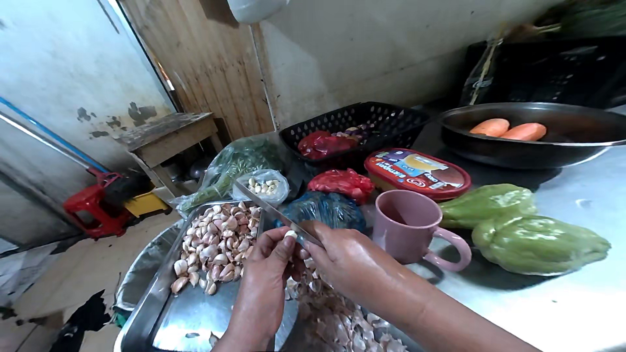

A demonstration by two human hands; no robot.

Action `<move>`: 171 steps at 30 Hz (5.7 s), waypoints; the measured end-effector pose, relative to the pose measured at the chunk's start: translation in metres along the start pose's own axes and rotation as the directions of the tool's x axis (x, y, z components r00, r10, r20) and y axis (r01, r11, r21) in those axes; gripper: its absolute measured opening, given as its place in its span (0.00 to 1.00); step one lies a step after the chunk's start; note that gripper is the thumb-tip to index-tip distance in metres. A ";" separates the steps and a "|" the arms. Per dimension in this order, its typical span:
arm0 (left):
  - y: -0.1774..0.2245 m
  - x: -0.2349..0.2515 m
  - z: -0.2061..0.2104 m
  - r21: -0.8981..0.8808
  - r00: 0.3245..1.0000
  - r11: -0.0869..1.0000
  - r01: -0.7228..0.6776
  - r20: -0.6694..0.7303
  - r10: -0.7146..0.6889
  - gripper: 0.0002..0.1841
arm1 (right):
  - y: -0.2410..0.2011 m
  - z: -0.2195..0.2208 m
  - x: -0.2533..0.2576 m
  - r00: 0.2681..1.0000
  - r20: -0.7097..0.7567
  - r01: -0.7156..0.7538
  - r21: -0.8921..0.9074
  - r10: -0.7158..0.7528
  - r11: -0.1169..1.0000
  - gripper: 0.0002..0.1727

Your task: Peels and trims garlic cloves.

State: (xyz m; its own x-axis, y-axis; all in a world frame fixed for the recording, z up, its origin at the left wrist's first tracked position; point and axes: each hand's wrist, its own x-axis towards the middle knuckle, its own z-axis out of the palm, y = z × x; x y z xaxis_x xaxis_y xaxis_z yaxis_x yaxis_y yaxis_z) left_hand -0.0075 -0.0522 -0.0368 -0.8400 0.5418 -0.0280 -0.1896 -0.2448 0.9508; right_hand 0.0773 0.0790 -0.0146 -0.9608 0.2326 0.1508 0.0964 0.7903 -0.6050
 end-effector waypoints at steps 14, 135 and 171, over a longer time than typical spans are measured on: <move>-0.005 -0.001 -0.003 0.256 0.990 0.957 -0.137 0.067 0.124 0.08 | -0.008 0.000 0.001 0.997 0.009 -0.069 -0.134 0.071 0.989 0.16; 0.047 0.002 -0.081 0.862 0.931 -0.504 -0.059 -0.134 -0.339 0.28 | 0.014 -0.011 0.006 0.988 0.149 -0.039 -0.040 0.045 0.998 0.19; 0.026 -0.001 -0.028 0.778 0.974 0.589 -0.220 0.204 0.095 0.12 | -0.002 -0.017 0.001 0.973 0.214 -0.106 0.097 0.083 0.990 0.25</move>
State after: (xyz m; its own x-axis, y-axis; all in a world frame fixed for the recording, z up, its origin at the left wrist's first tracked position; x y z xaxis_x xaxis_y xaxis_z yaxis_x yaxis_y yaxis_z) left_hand -0.0262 -0.0815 -0.0205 -0.7331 0.6683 0.1262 0.4685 0.3618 0.8060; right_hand 0.0800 0.0871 -0.0002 -0.9828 0.1707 -0.0709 0.1719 0.7027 -0.6904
